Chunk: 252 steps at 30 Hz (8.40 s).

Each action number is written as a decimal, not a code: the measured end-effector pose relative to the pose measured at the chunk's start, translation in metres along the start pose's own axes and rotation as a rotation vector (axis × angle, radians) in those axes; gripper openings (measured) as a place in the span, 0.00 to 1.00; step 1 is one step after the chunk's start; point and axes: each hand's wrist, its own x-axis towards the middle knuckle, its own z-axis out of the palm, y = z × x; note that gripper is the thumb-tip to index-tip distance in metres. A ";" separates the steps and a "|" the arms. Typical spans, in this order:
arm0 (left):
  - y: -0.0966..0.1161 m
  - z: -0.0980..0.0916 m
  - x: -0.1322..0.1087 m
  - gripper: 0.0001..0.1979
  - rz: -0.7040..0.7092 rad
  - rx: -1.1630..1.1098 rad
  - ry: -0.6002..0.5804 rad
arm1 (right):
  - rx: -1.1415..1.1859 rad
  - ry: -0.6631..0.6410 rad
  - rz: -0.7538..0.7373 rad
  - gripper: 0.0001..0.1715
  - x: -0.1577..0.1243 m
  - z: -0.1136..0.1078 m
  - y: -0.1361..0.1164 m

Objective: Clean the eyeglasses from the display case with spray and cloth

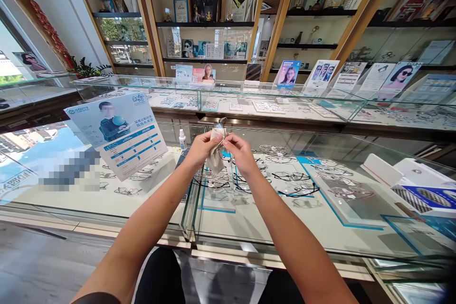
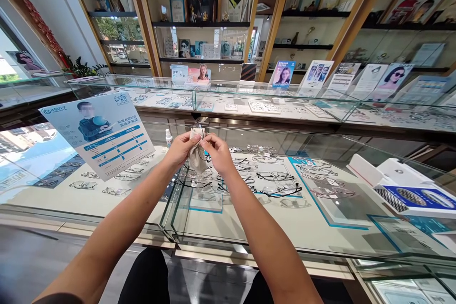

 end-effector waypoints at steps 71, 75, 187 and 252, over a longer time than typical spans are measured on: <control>0.005 -0.001 0.001 0.27 0.176 0.049 0.043 | -0.026 -0.154 0.057 0.25 0.001 -0.005 0.005; 0.005 -0.008 0.007 0.26 0.122 0.002 -0.114 | 0.023 -0.067 0.107 0.24 0.004 -0.010 0.005; 0.153 0.027 -0.031 0.17 0.984 1.081 0.473 | -0.982 0.329 -0.528 0.21 0.001 -0.009 -0.162; 0.150 0.031 -0.040 0.17 1.044 1.055 0.513 | -1.030 0.269 -0.597 0.19 -0.002 -0.012 -0.170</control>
